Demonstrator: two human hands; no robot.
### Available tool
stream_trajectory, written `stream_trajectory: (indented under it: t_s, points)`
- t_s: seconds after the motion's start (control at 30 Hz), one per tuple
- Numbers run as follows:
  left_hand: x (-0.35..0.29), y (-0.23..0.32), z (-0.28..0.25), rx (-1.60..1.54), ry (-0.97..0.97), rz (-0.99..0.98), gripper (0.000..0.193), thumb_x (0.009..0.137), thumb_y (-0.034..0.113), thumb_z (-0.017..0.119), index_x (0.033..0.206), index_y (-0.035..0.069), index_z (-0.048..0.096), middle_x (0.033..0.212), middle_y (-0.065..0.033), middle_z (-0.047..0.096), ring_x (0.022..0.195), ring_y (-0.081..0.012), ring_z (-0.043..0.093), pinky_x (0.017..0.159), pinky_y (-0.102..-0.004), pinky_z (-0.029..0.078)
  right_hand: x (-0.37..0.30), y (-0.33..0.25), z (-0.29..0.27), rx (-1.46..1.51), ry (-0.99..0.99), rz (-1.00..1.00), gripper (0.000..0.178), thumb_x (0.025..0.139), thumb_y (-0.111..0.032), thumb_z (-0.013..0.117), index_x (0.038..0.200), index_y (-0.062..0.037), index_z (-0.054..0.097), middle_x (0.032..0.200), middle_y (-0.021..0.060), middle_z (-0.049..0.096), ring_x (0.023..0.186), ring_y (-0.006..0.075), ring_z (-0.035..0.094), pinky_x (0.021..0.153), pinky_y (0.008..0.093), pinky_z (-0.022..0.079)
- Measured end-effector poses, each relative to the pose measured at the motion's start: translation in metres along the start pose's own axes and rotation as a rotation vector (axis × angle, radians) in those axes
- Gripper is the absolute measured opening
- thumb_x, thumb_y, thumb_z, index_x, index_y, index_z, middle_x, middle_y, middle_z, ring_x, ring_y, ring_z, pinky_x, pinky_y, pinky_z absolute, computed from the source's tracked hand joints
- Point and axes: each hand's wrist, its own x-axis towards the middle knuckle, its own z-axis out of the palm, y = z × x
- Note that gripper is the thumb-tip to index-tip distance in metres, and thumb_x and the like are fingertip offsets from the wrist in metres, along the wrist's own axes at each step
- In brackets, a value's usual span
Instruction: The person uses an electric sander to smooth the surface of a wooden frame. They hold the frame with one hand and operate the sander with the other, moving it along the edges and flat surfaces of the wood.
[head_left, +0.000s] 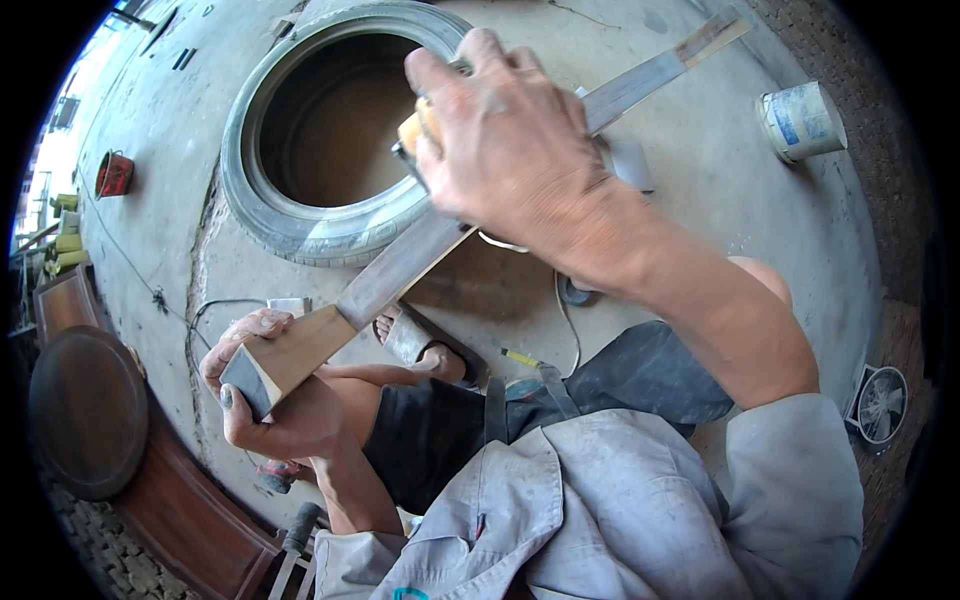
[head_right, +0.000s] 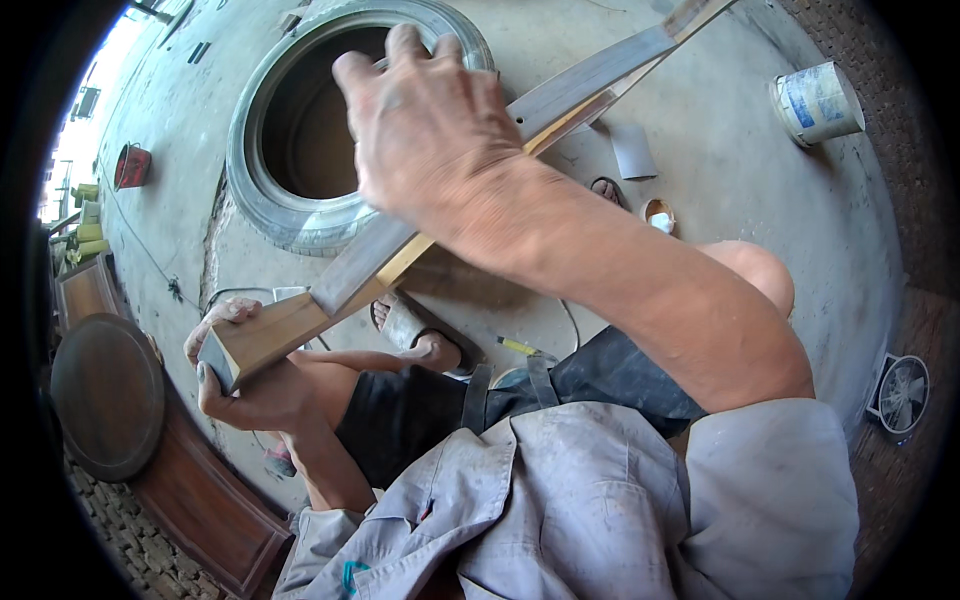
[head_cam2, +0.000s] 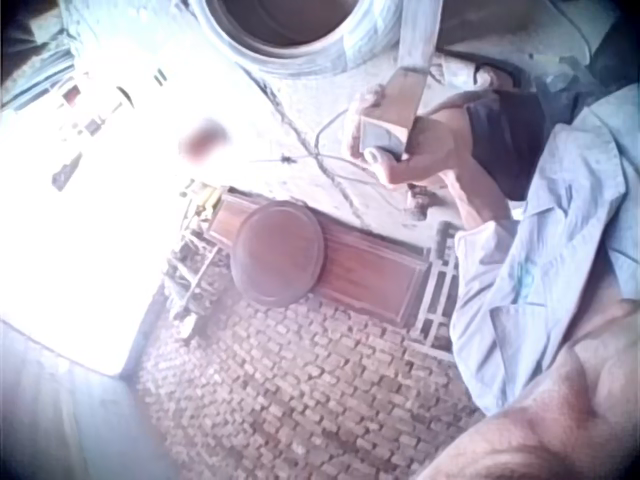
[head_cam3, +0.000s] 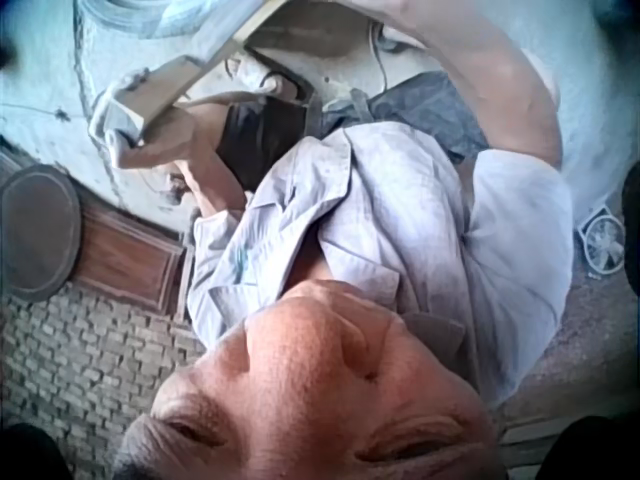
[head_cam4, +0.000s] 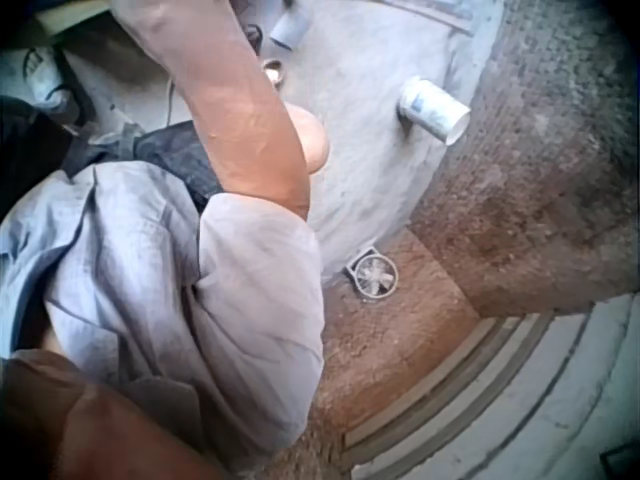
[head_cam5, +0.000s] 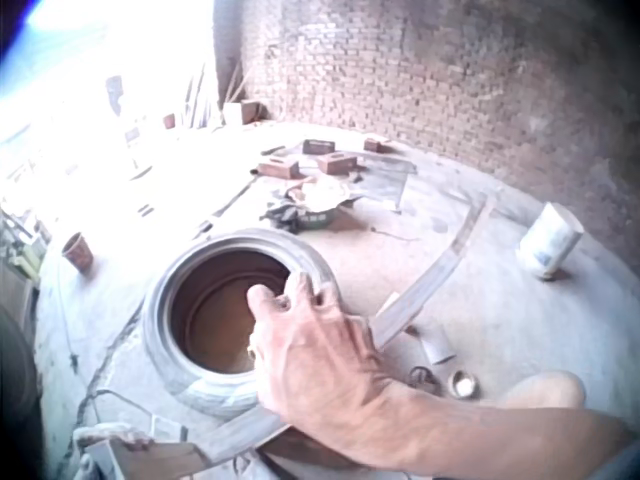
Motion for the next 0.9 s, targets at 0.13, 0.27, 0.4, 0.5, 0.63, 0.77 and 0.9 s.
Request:
stream_trajectory:
  t_s: [0.13,0.27,0.4,0.5,0.63,0.77,0.9]
  points:
    - [-0.002,0.002,-0.003,0.023,-0.037,-0.014,0.047,0.091,0.04,0.042,0.111,0.0,0.057,0.099,-0.0216,0.06,0.101,-0.0316,0.058,0.098,-0.0455,0.045,-0.002,0.005,0.001,-0.014,0.021,-0.04,0.038,0.096,-0.023,0.07,0.124,0.0002,0.06,0.123,0.0303,0.06,0.11,0.0413,0.068,0.082,0.0496,0.066]
    - [-0.002,0.004,0.004,0.006,0.009,-0.015,0.047,0.091,0.04,0.041,0.109,-0.001,0.057,0.097,-0.0215,0.06,0.099,-0.0318,0.058,0.097,-0.045,0.046,0.007,0.049,-0.015,0.057,0.042,0.13,0.041,0.093,-0.031,0.066,0.116,0.0018,0.059,0.108,0.0361,0.061,0.097,0.0516,0.068,0.082,0.0578,0.059]
    - [-0.002,0.003,0.009,0.019,0.013,0.003,0.047,0.091,0.039,0.041,0.108,-0.001,0.057,0.096,-0.0213,0.06,0.097,-0.0318,0.059,0.095,-0.044,0.046,0.007,0.055,-0.016,-0.052,0.058,0.108,0.039,0.094,-0.029,0.067,0.12,-0.0011,0.059,0.111,0.0312,0.061,0.1,0.0476,0.068,0.084,0.0549,0.06]
    - [-0.002,0.002,0.009,0.004,0.032,0.008,0.045,0.092,0.038,0.04,0.106,-0.002,0.056,0.095,-0.0223,0.062,0.095,-0.0313,0.061,0.094,-0.0443,0.049,-0.001,0.021,-0.006,-0.064,0.051,0.061,0.042,0.092,-0.025,0.072,0.128,-0.007,0.059,0.118,0.023,0.06,0.11,0.0444,0.068,0.091,0.053,0.061]
    - [0.0,-0.001,0.005,0.024,0.025,0.033,0.045,0.093,0.038,0.039,0.105,-0.002,0.055,0.093,-0.0226,0.063,0.094,-0.0312,0.062,0.092,-0.0442,0.05,-0.003,-0.005,-0.001,0.0,-0.021,-0.023,0.043,0.093,-0.02,0.073,0.13,-0.0002,0.06,0.126,0.0291,0.059,0.11,0.0389,0.068,0.082,0.0448,0.067]
    - [0.0,-0.002,0.006,0.029,0.063,0.054,0.045,0.093,0.038,0.039,0.103,-0.003,0.056,0.092,-0.0228,0.063,0.092,-0.0316,0.063,0.091,-0.044,0.05,-0.002,0.014,-0.006,0.05,0.045,-0.01,0.038,0.096,-0.026,0.066,0.121,0.0015,0.059,0.114,0.0321,0.061,0.101,0.0444,0.069,0.081,0.0506,0.063]
    - [0.0,-0.002,0.011,0.033,0.077,0.065,0.045,0.092,0.038,0.039,0.101,-0.003,0.057,0.089,-0.0227,0.062,0.089,-0.0322,0.063,0.09,-0.0436,0.05,-0.001,0.044,-0.019,-0.031,0.071,0.093,0.039,0.098,-0.028,0.062,0.12,0.0029,0.058,0.11,0.0322,0.063,0.098,0.0462,0.069,0.079,0.053,0.061]
